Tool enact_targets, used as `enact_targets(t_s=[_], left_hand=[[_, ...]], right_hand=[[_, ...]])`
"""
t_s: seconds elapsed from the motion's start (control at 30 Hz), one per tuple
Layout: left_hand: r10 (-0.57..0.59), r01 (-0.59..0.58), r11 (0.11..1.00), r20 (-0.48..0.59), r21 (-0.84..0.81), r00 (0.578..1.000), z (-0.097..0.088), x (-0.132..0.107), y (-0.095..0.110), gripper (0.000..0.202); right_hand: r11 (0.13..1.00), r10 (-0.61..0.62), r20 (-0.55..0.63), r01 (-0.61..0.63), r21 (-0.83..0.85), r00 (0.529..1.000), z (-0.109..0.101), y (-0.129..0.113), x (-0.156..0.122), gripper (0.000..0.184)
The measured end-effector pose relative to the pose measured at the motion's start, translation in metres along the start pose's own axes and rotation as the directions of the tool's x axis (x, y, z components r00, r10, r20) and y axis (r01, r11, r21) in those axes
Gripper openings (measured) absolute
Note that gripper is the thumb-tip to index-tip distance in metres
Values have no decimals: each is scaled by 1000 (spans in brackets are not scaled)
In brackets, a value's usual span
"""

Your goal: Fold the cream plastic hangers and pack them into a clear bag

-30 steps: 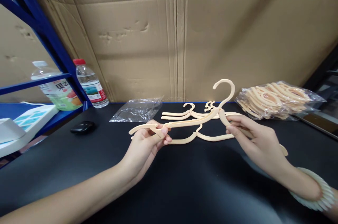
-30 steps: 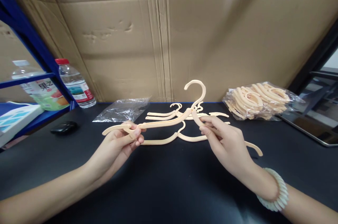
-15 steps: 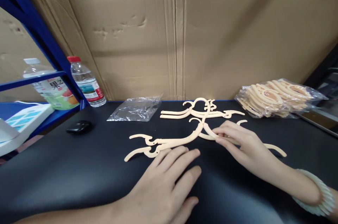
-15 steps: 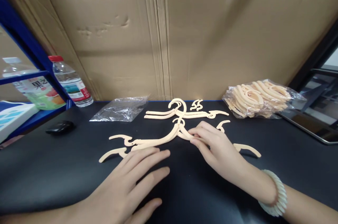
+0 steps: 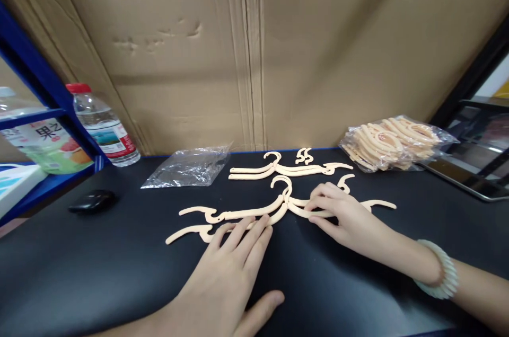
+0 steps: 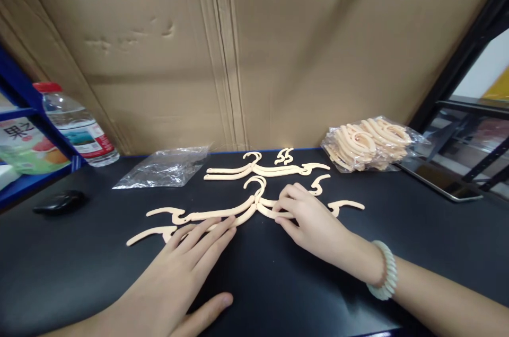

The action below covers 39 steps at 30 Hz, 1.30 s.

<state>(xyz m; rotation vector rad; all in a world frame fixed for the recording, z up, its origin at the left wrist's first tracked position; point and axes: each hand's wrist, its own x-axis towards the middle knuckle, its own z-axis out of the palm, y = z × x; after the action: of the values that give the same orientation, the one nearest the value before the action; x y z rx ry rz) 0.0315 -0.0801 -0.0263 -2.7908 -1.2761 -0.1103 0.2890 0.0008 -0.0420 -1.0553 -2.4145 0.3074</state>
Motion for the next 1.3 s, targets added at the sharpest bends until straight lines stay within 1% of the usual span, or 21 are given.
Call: enact_targets(t_s=[0.1, 0.23, 0.33, 0.47, 0.7, 0.8, 0.87, 0.93, 1.07, 1.1, 1.17, 1.3], left_hand=[[11, -11, 1000, -23, -12, 1000, 6, 0, -5, 65], [5, -7, 1000, -58, -29, 998, 14, 3, -13, 67], [-8, 6, 999, -39, -40, 999, 13, 9, -20, 64], [18, -17, 997, 16, -73, 1000, 9, 15, -24, 63], [-15, 8, 997, -86, -72, 996, 17, 13, -21, 60], [34, -39, 995, -54, -87, 998, 15, 14, -27, 63], [34, -37, 996, -35, -85, 999, 12, 17, -35, 66], [0, -2, 997, -30, -76, 1000, 11, 20, -44, 68], [-23, 20, 998, -36, -65, 999, 14, 21, -55, 67], [-22, 19, 998, -49, -62, 999, 14, 21, -55, 66], [-21, 18, 999, -63, -52, 998, 14, 20, -52, 63], [-35, 34, 999, -47, -24, 998, 9, 19, -43, 60]], right_hand=[[1000, 24, -16, -24, -2, 1000, -2, 2, 0, 10], [999, 31, 24, -30, -31, 999, -5, 7, 1, 8], [998, 56, 19, -56, -32, 998, -6, 9, 1, 7], [997, 72, -8, -72, -39, 997, -8, 12, 2, 16], [992, 119, -18, -119, -44, 993, -15, 24, 11, 13], [993, 108, -49, -111, -46, 993, -13, 27, 12, 12], [993, 93, -58, -96, -61, 994, -13, 28, 11, 10], [995, 73, -39, -75, -63, 997, -15, 30, 10, 11], [995, 81, 24, -79, -61, 996, -27, 40, 8, 33], [993, 97, 41, -94, -72, 994, -31, 43, 8, 33], [988, 134, 87, -125, -96, 987, -39, 46, 9, 27], [984, 166, 160, -153, -88, 973, -48, 45, 9, 16]])
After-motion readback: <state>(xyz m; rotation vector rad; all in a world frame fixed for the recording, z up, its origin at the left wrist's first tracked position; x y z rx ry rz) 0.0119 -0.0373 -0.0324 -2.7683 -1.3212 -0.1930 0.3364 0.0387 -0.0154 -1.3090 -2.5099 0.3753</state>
